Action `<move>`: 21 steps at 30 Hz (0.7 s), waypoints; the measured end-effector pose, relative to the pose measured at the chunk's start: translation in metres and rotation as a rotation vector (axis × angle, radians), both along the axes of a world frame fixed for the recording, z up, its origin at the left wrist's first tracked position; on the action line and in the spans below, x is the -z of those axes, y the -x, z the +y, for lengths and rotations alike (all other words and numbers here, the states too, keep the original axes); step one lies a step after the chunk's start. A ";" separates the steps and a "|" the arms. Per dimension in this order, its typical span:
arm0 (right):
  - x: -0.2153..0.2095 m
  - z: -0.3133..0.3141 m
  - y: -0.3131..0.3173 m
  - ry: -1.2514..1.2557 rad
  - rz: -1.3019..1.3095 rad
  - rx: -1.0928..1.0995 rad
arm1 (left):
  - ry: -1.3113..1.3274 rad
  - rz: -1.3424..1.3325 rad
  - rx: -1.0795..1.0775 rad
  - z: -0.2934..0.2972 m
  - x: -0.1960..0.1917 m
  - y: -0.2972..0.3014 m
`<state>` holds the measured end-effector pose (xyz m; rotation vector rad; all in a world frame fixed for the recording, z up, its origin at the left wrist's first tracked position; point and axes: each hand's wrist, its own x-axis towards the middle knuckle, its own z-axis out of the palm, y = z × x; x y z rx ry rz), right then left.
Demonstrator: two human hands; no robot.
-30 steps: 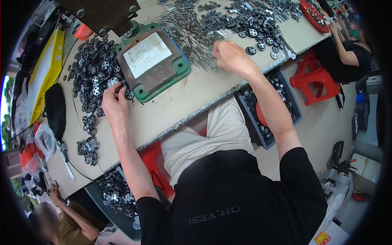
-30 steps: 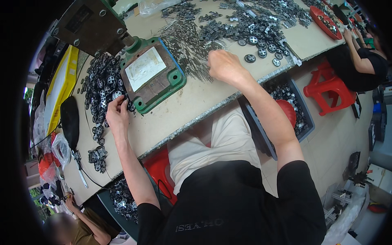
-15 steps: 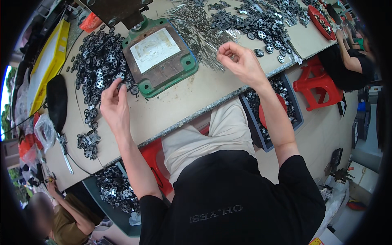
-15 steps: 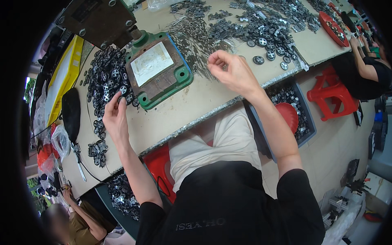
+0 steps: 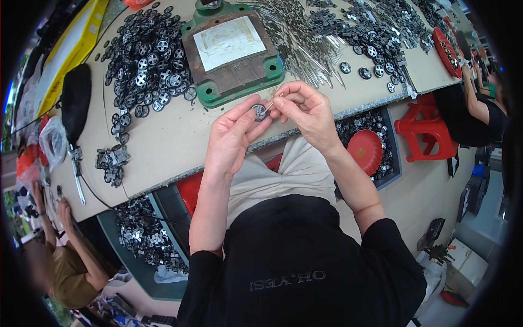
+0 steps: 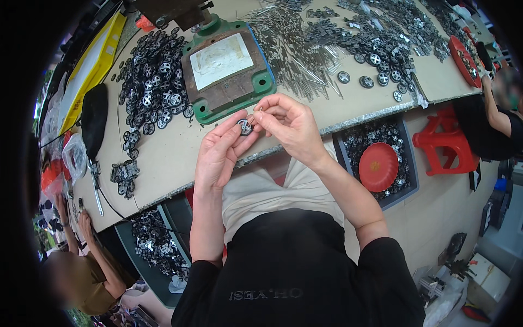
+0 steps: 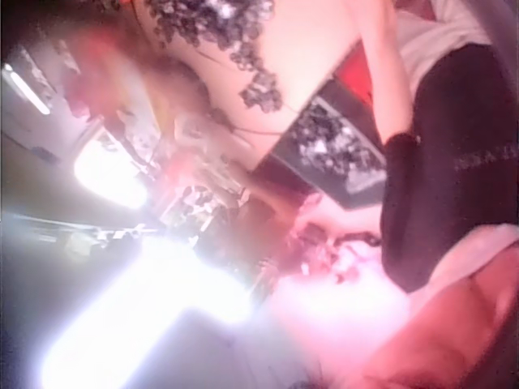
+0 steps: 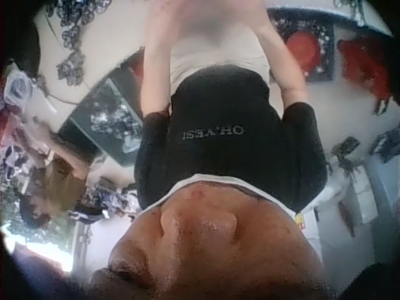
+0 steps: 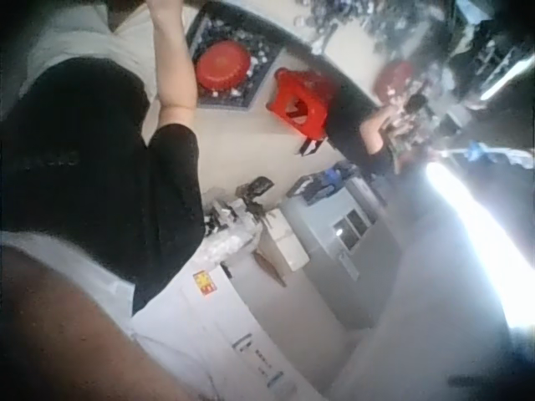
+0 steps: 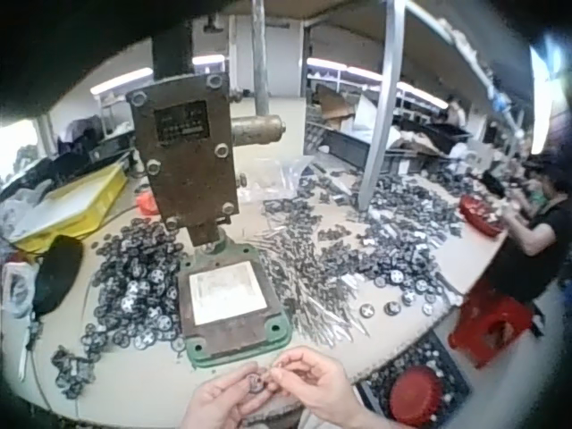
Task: Assembling small metal components by manually fitting parts and using a mechanical press machine.
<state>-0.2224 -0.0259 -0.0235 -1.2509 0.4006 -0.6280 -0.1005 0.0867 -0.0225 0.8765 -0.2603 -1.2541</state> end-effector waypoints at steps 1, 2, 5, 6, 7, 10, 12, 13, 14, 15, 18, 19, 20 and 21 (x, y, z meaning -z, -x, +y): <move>0.001 0.000 -0.001 0.000 0.001 -0.005 | 0.000 0.001 -0.005 0.000 0.000 0.001; 0.002 0.000 -0.003 0.010 0.017 0.001 | -0.012 -0.005 -0.010 0.000 -0.001 0.003; 0.003 0.002 -0.004 0.029 0.037 0.011 | -0.033 -0.017 -0.020 0.000 -0.003 0.006; 0.003 0.003 -0.004 0.038 0.037 0.021 | -0.043 -0.028 -0.020 0.001 -0.003 0.006; 0.004 0.003 -0.004 0.038 0.038 0.018 | -0.043 -0.026 -0.022 0.001 -0.002 0.006; 0.003 0.005 -0.001 0.263 0.078 0.065 | -0.034 -0.013 -0.027 0.001 0.002 0.006; -0.003 0.007 0.001 0.948 0.120 0.159 | -0.009 -0.015 -0.025 0.002 0.003 0.007; -0.003 0.008 0.001 0.949 0.119 0.159 | -0.009 -0.015 -0.025 0.002 0.004 0.007; -0.002 0.009 0.000 0.861 0.112 0.198 | 0.019 -0.008 -0.017 0.002 0.006 0.008; -0.002 0.009 -0.001 0.775 0.106 0.240 | 0.049 0.000 -0.005 0.001 0.007 0.009; 0.004 0.008 0.003 0.619 0.066 0.236 | 0.025 -0.025 0.021 -0.001 0.007 0.010; 0.004 0.007 0.005 0.628 0.068 0.251 | 0.034 -0.026 0.035 -0.001 0.008 0.010; 0.004 0.008 0.005 0.747 0.005 0.253 | 0.038 -0.005 0.040 0.000 0.010 0.009; 0.004 0.008 0.005 0.867 -0.058 0.254 | 0.041 0.015 0.045 0.001 0.011 0.008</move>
